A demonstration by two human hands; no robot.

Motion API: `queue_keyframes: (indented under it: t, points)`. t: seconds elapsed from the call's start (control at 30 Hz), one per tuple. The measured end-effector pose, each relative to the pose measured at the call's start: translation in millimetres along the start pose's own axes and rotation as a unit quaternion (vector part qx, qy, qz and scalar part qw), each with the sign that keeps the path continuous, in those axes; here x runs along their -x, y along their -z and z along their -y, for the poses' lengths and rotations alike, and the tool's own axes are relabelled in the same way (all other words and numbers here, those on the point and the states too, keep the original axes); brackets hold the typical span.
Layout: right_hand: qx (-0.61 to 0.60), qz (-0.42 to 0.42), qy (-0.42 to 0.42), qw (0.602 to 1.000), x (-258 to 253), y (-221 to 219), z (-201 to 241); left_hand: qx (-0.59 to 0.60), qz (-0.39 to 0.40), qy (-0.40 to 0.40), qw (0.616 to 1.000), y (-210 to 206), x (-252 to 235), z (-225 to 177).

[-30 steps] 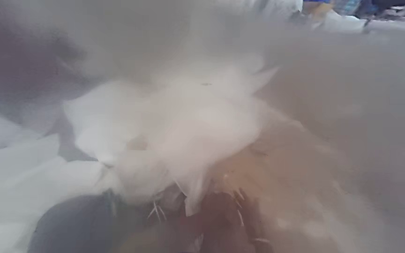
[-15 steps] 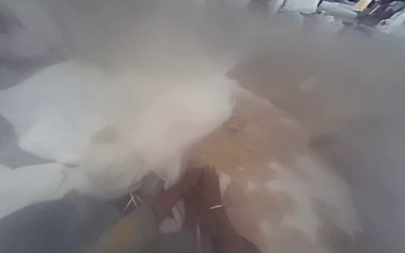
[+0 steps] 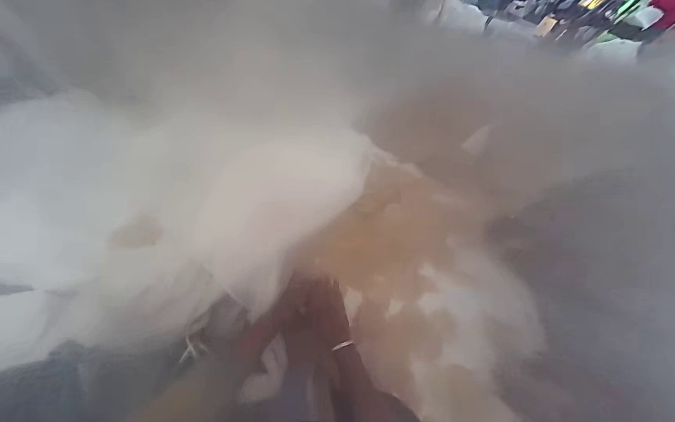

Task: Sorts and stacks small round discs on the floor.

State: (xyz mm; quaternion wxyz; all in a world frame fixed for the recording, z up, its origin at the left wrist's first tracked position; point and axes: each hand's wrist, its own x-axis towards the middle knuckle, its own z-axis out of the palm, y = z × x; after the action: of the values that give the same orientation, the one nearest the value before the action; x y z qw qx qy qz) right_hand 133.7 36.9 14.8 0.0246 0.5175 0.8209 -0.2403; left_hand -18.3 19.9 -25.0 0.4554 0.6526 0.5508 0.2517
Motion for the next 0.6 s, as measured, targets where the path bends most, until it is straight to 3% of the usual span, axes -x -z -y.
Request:
queue_keyframes:
  t: [0.1, 0.17, 0.2, 0.23, 0.3, 0.37, 0.4, 0.47, 0.6]
  points:
    - [-0.151, -0.032, 0.005, 0.988, 2.7, -0.8, 5.9, -0.095, -0.016, -0.017, 0.995, -9.8, 4.1, -8.8]
    - [-0.412, -0.063, -0.017, 0.909, 7.9, 6.1, 0.9, -0.116, -0.003, 0.002, 0.993, 0.0, 4.3, -28.1]
    - [-0.498, -0.069, -0.025, 0.864, 14.0, 17.7, -2.8, -0.087, -0.004, 0.015, 0.996, 4.4, 4.0, -32.8]
    - [-0.523, -0.085, -0.023, 0.848, 19.0, 27.5, -8.2, -0.039, -0.005, 0.044, 0.998, 7.7, 4.1, -38.2]
    - [-0.393, -0.118, 0.011, 0.912, 18.3, 32.6, -23.3, 0.082, -0.032, 0.067, 0.994, 9.3, 0.2, -37.1]
    - [-0.203, -0.068, -0.01, 0.977, 17.3, 23.0, -19.6, 0.106, -0.017, 0.079, 0.991, 4.7, 3.9, -22.5]
    - [-0.144, -0.05, -0.026, 0.988, 12.8, 11.8, -15.6, 0.08, 0.0, 0.085, 0.993, 4.6, 4.7, -18.9]
    - [-0.091, -0.091, -0.014, 0.992, -1.1, -7.0, -14.3, 0.016, 0.003, 0.067, 0.998, 6.5, 1.5, -22.0]
    - [-0.086, -0.107, 0.012, 0.99, -6.3, -13.8, -3.2, -0.049, -0.047, -0.034, 0.997, -4.3, 4.9, -3.4]
